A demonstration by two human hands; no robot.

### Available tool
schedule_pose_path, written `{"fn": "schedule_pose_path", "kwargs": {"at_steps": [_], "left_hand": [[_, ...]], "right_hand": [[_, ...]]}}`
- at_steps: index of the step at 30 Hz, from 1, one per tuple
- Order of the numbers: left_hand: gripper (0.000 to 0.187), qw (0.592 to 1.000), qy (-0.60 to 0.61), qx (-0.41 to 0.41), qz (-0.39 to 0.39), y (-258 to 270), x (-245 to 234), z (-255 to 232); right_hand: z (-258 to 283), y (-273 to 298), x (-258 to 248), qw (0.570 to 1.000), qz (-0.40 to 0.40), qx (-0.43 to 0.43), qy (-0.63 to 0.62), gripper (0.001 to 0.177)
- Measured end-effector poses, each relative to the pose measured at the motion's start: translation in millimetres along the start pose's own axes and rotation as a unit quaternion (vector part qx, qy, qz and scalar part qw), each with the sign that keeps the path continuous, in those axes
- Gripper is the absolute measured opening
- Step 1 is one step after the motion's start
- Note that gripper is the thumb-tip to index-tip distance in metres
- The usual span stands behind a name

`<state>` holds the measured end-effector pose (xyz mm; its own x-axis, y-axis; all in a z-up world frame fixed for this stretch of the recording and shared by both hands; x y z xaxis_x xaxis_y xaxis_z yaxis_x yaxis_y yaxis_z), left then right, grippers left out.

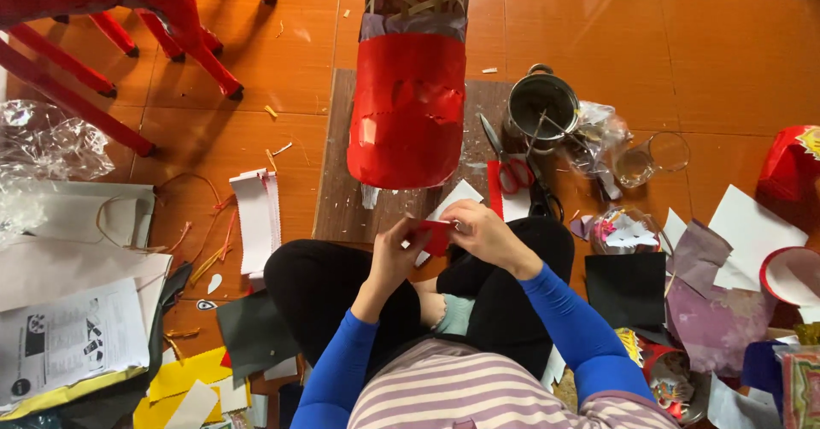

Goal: Wrapping red paper strips around the base of a tall woven decorative object

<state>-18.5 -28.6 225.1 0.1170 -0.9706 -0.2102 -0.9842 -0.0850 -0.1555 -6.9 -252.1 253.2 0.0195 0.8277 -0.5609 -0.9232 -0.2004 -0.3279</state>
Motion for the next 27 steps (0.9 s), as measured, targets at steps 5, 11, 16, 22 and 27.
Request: {"fn": "schedule_pose_path", "kwargs": {"at_steps": [5, 11, 16, 22, 27], "left_hand": [[0.066, 0.995, 0.040, 0.002, 0.087, -9, -21, -39], [0.012, 0.971, -0.044, 0.228, 0.058, -70, -78, -48], [0.010, 0.988, 0.089, 0.128, -0.002, -176, -96, -100], [0.026, 0.941, 0.317, -0.080, -0.088, -329, -27, -94], [0.051, 0.949, 0.257, -0.094, -0.158, -379, 0, -32]], "right_hand": [[32, -19, -19, 0.997, -0.018, -0.046, -0.055, 0.027], [91, -77, -140, 0.969, -0.099, -0.036, -0.223, 0.023], [34, -139, -143, 0.918, -0.219, 0.066, -0.323, 0.019], [-33, -251, -100, 0.861, -0.330, 0.164, -0.350, 0.036], [-65, -269, -60, 0.843, -0.357, 0.200, -0.349, 0.042]]}}
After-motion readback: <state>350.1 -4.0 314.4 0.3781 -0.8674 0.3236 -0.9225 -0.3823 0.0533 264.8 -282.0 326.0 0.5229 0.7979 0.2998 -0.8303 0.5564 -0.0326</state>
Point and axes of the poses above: each hand's wrist, its own y-axis away from the middle knuckle, its own x-axis out of the palm, z = x × y, the point moved 3 cm from there along -y, towards the middle knuckle, and after that the axes turned 15 degrees about -z, right-handed, at the moved point
